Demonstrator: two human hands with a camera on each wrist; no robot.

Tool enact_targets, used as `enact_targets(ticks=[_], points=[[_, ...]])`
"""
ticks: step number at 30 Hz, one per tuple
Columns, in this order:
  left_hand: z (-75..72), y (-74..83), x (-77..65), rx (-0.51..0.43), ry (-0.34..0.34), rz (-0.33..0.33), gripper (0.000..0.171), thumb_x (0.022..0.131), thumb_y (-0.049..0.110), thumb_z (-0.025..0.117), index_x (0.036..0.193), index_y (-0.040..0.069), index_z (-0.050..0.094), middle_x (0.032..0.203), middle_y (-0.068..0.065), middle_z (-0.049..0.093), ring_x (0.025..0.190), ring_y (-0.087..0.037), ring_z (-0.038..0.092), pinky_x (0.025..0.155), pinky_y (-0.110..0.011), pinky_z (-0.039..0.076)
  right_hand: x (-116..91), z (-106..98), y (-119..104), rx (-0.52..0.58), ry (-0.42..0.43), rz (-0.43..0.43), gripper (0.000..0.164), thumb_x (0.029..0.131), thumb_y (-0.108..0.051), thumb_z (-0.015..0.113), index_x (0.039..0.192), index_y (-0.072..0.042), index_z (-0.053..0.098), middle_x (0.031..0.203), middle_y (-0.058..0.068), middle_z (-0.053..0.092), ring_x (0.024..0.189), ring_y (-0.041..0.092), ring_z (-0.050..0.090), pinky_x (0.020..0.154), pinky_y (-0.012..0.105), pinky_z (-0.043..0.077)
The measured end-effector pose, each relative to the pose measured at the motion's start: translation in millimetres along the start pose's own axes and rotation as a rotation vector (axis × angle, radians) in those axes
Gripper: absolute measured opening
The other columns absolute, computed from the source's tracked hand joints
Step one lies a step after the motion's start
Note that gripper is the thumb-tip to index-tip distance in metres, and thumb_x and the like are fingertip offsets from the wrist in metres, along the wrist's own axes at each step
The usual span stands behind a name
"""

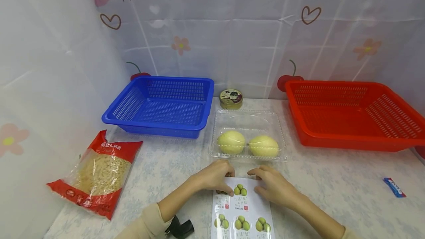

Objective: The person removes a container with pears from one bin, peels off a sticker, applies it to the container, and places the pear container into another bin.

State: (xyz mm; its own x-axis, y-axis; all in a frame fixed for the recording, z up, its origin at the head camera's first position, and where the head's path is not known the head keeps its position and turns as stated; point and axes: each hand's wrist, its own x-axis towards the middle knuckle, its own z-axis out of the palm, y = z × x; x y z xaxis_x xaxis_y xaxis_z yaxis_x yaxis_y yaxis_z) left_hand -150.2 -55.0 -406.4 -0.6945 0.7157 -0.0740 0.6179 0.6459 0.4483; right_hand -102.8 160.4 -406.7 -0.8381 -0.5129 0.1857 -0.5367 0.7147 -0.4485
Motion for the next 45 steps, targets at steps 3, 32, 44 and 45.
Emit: enact_targets(ticks=[3,32,44,45], points=[[-0.6,-1.1,1.0,-0.099,0.014,0.038,0.023,0.072,0.026,0.081,0.070,0.016,0.060,0.065,0.012,0.047,0.064,-0.002,0.042,0.059,-0.015,0.036,1.0,0.9,-2.9,0.035,0.113,-0.064,0.028,0.073,0.003,0.074,0.098,-0.009,0.068,0.082,-0.009,0.056,0.081,0.010,0.049,0.068,0.027,0.045],[-48.6,11.0,-16.1,-0.696,-0.148,0.208,0.020,0.092,0.003,0.056,0.106,-0.009,0.065,0.083,-0.018,0.069,0.062,-0.001,0.061,0.057,-0.020,0.052,-0.3,-7.9,-26.5,0.304,0.315,-0.242,0.029,0.076,-0.002,0.075,0.104,-0.009,0.070,0.105,0.000,0.067,0.096,0.015,0.061,0.080,0.032,0.052],[-49.8,10.9,-17.2,-0.689,-0.154,0.264,0.019,0.095,0.002,0.050,0.101,-0.010,0.064,0.081,-0.018,0.068,0.062,-0.001,0.060,0.057,-0.023,0.053,-0.9,-9.9,-30.5,0.441,0.318,-0.190,0.017,0.076,0.001,0.075,0.090,-0.010,0.072,0.088,-0.002,0.070,0.079,0.010,0.062,0.068,0.026,0.051],[-49.8,11.1,-17.4,-0.692,-0.156,0.262,0.020,0.095,0.003,0.049,0.101,-0.010,0.063,0.081,-0.017,0.068,0.062,-0.001,0.060,0.057,-0.023,0.053,-0.9,-9.4,-30.8,0.448,0.321,-0.186,0.017,0.076,0.001,0.075,0.089,-0.010,0.072,0.087,-0.002,0.070,0.079,0.009,0.062,0.067,0.025,0.051]])
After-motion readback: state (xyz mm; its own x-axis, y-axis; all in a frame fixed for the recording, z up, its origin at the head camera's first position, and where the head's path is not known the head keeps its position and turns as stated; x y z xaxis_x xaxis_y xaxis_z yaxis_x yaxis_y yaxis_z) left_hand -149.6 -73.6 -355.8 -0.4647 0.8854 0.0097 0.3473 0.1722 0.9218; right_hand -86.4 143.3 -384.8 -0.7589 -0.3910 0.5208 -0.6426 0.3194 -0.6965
